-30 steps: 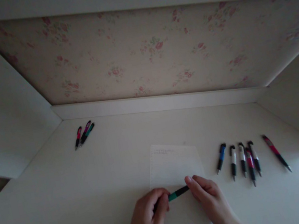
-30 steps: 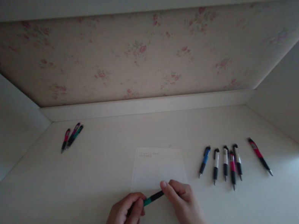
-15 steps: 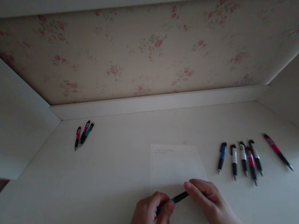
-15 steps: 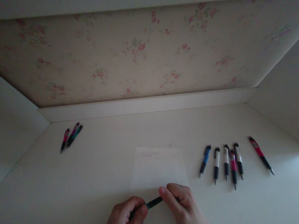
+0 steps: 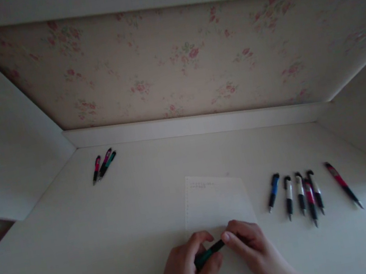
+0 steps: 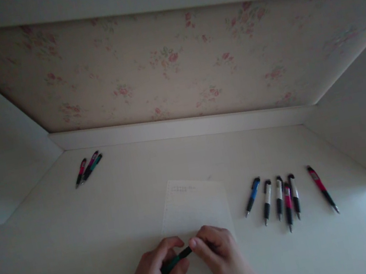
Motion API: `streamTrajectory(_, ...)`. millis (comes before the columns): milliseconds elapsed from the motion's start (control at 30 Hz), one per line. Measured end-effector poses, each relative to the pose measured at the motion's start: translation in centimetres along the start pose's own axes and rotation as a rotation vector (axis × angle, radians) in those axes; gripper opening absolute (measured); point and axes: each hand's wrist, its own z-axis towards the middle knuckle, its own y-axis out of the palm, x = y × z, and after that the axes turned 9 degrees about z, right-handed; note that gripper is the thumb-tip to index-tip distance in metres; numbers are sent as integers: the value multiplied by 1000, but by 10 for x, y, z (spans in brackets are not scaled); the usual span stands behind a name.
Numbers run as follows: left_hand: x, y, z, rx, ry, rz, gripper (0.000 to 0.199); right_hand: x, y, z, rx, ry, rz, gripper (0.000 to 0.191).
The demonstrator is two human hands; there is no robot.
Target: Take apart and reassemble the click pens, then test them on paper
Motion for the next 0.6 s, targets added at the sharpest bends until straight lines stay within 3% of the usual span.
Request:
streamTrajectory(167, 2, 0, 2, 0, 29, 51, 23, -1, 0, 0, -55, -24, -59, 53)
streamTrajectory(367, 7, -2, 1, 10, 12, 76, 38, -1, 0, -3, -52, -41, -78, 51)
streamTrajectory(600, 7, -1, 2, -20, -57, 42, 41, -3, 0, -1, -31, -8, 26, 43)
